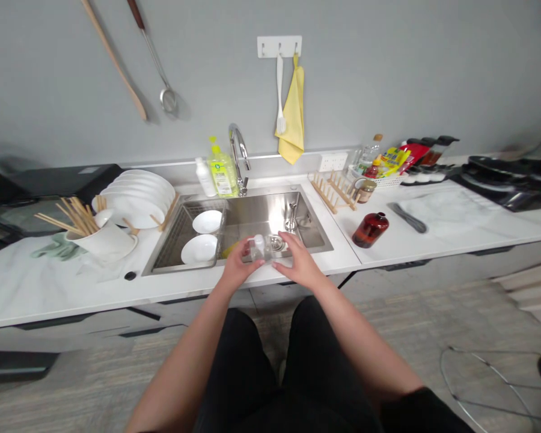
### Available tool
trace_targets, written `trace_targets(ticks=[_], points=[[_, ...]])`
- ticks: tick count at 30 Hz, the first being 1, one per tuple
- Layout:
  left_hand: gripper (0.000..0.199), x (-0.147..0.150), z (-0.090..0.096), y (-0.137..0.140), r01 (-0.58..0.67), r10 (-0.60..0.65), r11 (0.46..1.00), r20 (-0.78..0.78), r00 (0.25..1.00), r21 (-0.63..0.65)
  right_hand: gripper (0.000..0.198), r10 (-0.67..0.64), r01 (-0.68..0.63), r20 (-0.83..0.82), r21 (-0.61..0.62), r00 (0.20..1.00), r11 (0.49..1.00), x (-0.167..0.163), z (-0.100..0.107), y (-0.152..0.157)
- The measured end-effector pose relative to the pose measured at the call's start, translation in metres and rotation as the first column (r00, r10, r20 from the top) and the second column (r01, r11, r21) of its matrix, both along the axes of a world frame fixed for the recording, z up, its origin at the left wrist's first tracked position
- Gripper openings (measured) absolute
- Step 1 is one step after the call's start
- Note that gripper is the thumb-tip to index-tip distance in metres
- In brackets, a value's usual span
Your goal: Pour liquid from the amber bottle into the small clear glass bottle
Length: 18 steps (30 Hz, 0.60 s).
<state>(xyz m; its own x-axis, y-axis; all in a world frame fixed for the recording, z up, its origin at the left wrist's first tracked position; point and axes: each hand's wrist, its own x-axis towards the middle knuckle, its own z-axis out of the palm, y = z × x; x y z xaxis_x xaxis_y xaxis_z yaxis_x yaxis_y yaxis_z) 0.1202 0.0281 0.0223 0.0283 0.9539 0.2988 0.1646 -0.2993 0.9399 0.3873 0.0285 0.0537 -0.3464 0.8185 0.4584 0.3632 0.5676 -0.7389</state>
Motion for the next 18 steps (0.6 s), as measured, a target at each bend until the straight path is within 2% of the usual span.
trace_targets(ticks=[1, 3, 5, 7, 10, 12, 15, 18], points=[[0.089, 0.005, -0.003, 0.005, 0.02, -0.02, 1.0, -0.002, 1.0, -0.007, 0.1, 0.073, -0.079, -0.061, -0.102, 0.995, 0.992, -0.01, -0.005, 0.009], [0.091, 0.008, -0.01, 0.012, 0.048, -0.049, 0.998, -0.006, 0.999, -0.028, 0.11, 0.166, -0.216, -0.187, -0.29, 0.968, 0.933, -0.02, -0.016, 0.027], [0.091, 0.006, -0.015, 0.013, 0.1, -0.1, 0.994, -0.006, 0.995, -0.035, 0.11, 0.195, -0.288, -0.267, -0.377, 0.944, 0.88, -0.023, -0.027, 0.038], [0.088, 0.0, -0.017, 0.012, 0.182, -0.181, 0.983, 0.03, 0.983, -0.015, 0.103, 0.197, -0.299, -0.283, -0.381, 0.939, 0.875, -0.022, -0.033, 0.042], [0.079, -0.005, -0.011, 0.009, 0.287, -0.289, 0.957, 0.115, 0.95, 0.035, 0.093, 0.201, -0.267, -0.227, -0.319, 0.953, 0.909, -0.02, -0.036, 0.039], [0.065, -0.005, -0.005, 0.009, 0.318, -0.324, 0.946, 0.13, 0.937, 0.06, 0.09, 0.215, -0.251, -0.155, -0.266, 0.964, 0.931, -0.021, -0.036, 0.037], [0.044, 0.0, 0.003, 0.009, 0.312, -0.318, 0.947, 0.107, 0.942, 0.07, 0.084, 0.238, -0.247, -0.064, -0.215, 0.969, 0.945, -0.022, -0.035, 0.036], [0.04, 0.003, 0.005, 0.009, 0.274, -0.278, 0.96, 0.097, 0.956, 0.05, 0.089, 0.242, -0.249, -0.057, -0.202, 0.969, 0.947, -0.024, -0.036, 0.036]])
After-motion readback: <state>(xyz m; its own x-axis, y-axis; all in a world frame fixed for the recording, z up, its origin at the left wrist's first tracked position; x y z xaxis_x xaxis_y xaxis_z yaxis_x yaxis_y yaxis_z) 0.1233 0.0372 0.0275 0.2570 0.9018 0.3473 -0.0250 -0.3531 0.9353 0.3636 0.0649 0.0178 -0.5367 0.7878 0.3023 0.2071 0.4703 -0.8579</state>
